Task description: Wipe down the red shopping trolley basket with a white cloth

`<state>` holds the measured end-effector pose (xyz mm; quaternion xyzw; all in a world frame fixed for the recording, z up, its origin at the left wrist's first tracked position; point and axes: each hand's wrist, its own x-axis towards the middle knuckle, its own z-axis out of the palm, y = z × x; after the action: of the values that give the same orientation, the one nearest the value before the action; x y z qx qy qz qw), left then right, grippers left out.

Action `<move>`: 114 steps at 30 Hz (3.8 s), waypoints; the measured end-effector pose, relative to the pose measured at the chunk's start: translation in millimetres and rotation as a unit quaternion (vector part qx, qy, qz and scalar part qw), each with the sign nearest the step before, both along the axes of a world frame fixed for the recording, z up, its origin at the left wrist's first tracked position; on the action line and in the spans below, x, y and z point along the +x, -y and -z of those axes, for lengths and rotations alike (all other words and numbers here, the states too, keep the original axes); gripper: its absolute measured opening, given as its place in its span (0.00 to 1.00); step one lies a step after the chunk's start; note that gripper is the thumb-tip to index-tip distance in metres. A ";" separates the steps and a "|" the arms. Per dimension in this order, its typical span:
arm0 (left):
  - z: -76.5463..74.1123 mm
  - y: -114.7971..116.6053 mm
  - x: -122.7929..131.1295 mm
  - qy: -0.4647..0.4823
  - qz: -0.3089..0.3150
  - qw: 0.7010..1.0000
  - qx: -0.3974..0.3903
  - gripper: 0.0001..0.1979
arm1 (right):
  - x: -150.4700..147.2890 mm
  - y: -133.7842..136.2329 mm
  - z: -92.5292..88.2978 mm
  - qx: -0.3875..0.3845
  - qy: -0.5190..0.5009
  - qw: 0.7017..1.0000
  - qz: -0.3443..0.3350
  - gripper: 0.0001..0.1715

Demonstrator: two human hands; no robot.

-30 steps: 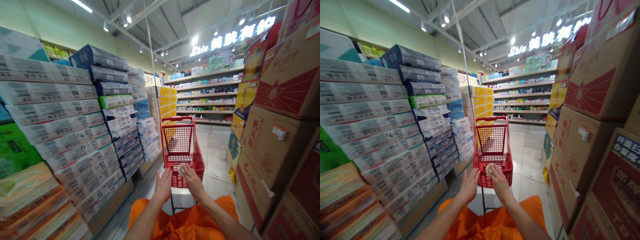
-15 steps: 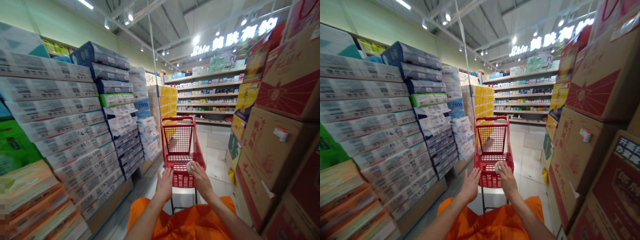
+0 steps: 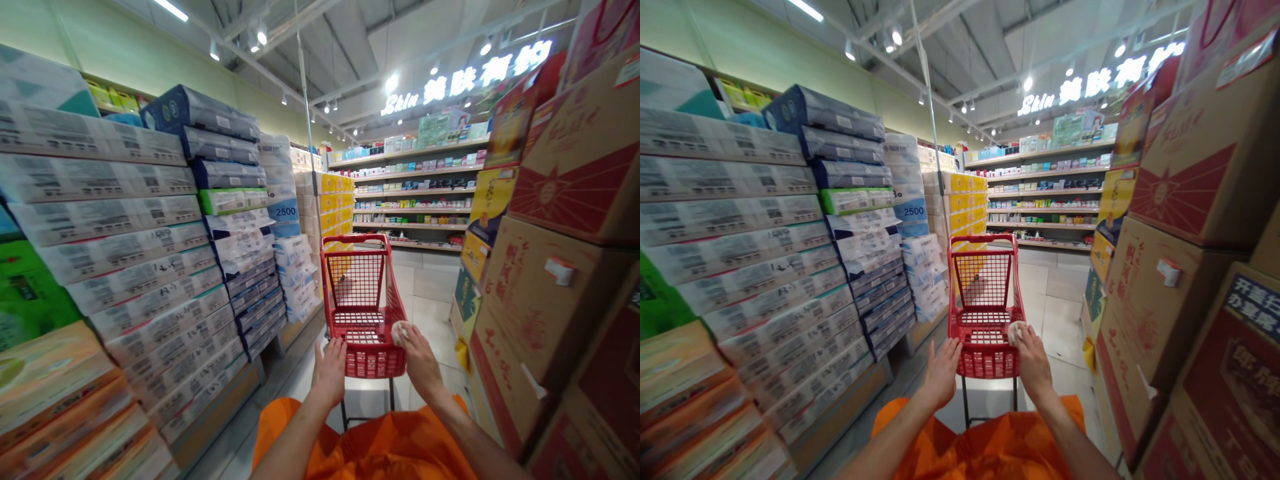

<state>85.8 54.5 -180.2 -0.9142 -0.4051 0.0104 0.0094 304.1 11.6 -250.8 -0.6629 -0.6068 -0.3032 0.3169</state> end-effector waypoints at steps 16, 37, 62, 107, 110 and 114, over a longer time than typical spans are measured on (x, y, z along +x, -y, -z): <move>-6.1 3.9 4.9 0.005 -0.010 1.000 -0.022 0.37 | -24.3 -7.9 1.7 0.011 0.008 1.000 -0.018 0.27; 4.6 0.2 0.5 0.004 -0.003 1.000 0.012 0.36 | -25.6 -5.0 -0.5 -0.012 0.032 0.999 -0.034 0.29; -2.2 9.9 -1.6 0.017 0.009 1.000 -0.005 0.35 | -39.3 -7.3 0.2 -0.021 0.032 0.997 -0.073 0.30; -0.4 10.0 1.8 0.033 -0.002 0.999 -0.007 0.33 | -12.7 3.0 5.6 0.009 0.025 0.999 -0.033 0.27; 1.5 8.3 1.4 0.018 0.006 1.000 -0.008 0.34 | -32.8 -1.3 4.9 -0.007 0.053 0.993 -0.108 0.29; 4.5 1.6 -1.5 0.026 0.004 1.000 0.009 0.34 | -18.6 1.1 7.7 0.027 0.044 0.990 -0.130 0.33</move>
<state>84.3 52.9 -184.7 -0.9157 -0.4014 -0.0168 0.0071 285.5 10.4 -258.5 -0.5558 -0.6925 -0.3048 0.3444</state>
